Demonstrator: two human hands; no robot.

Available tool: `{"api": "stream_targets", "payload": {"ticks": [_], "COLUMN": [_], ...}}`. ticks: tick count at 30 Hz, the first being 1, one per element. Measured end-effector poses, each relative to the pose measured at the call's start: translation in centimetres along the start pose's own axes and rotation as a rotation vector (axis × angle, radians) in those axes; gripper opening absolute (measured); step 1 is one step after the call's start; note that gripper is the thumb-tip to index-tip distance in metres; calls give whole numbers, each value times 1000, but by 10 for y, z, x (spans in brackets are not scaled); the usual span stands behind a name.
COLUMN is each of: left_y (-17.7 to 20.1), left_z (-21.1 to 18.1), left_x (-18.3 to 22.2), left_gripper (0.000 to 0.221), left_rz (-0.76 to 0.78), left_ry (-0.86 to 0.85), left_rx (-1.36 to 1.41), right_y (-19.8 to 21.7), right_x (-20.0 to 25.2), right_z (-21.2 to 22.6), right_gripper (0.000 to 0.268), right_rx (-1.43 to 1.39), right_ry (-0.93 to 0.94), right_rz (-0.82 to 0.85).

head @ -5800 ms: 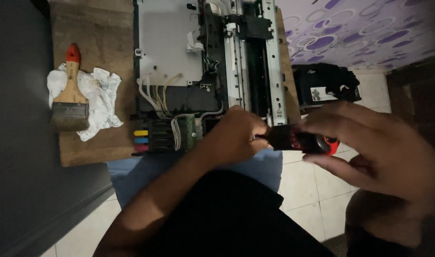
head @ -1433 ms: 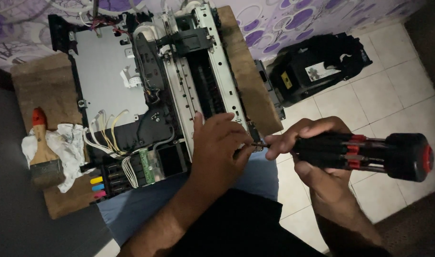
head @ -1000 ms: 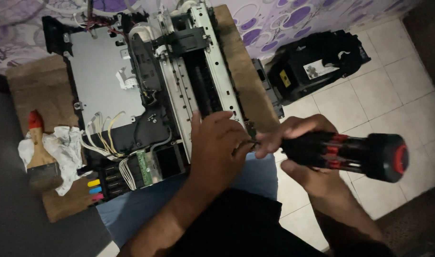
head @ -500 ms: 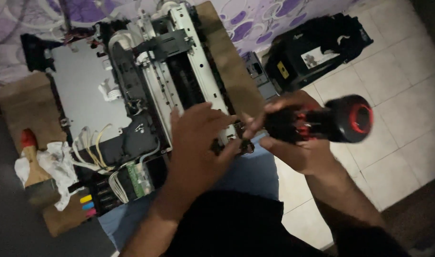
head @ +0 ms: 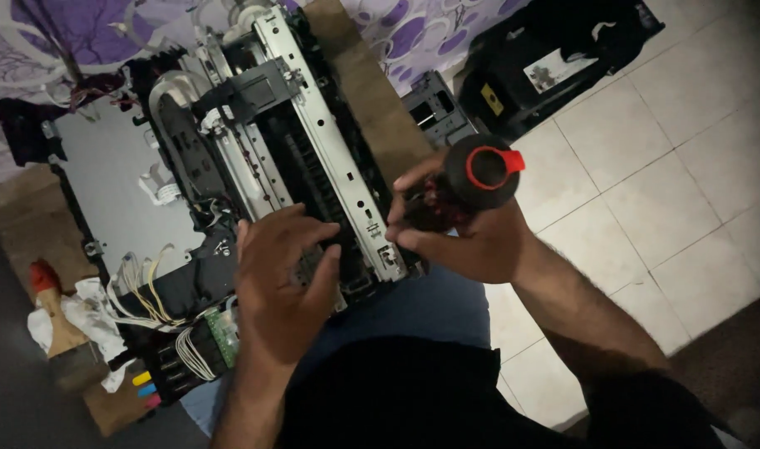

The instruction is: Disassembling a printer to access and remove the internal circuit board using a screwdriver.

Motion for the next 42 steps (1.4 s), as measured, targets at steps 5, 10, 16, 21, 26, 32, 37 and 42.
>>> {"api": "stream_targets", "payload": {"ticks": [5, 10, 16, 21, 26, 32, 37, 42], "left_y": [-8, -12, -16, -22, -39, -64, -63, -57], "left_z": [1, 7, 20, 5, -34, -43, -28, -23], "left_x": [-5, -3, 2, -5, -38, -38, -37, -36], "left_gripper": [20, 20, 16, 19, 18, 24, 31, 37], "left_rz": [23, 23, -44, 26, 194, 261, 301, 305], "left_ry": [13, 47, 67, -16, -208, 53, -75, 125], "left_rx": [-10, 16, 99, 34, 69, 256, 309, 468], "right_y": [2, 2, 6, -1, -7, -9, -5, -9], "right_x": [-5, -7, -7, -12, -15, -14, -8, -13], "right_z": [-1, -8, -22, 2, 17, 28, 46, 83], "right_gripper": [50, 47, 45, 43, 40, 48, 74, 55], "right_rx": [24, 56, -69, 86, 346, 397, 336, 516], "right_ry": [-5, 16, -2, 154, 275, 312, 223, 332], "right_rz": [5, 47, -113, -16, 3, 59, 177, 189]}}
Point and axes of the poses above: each hand's wrist, its own x-axis away from the middle knuckle, its own y-axis out of the back of the hand, z = x × y, the point moved 7 cm from there along -x, towards the middle knuckle, and after that the axes turned 4 degrees about -y, right-handed, at the moved point
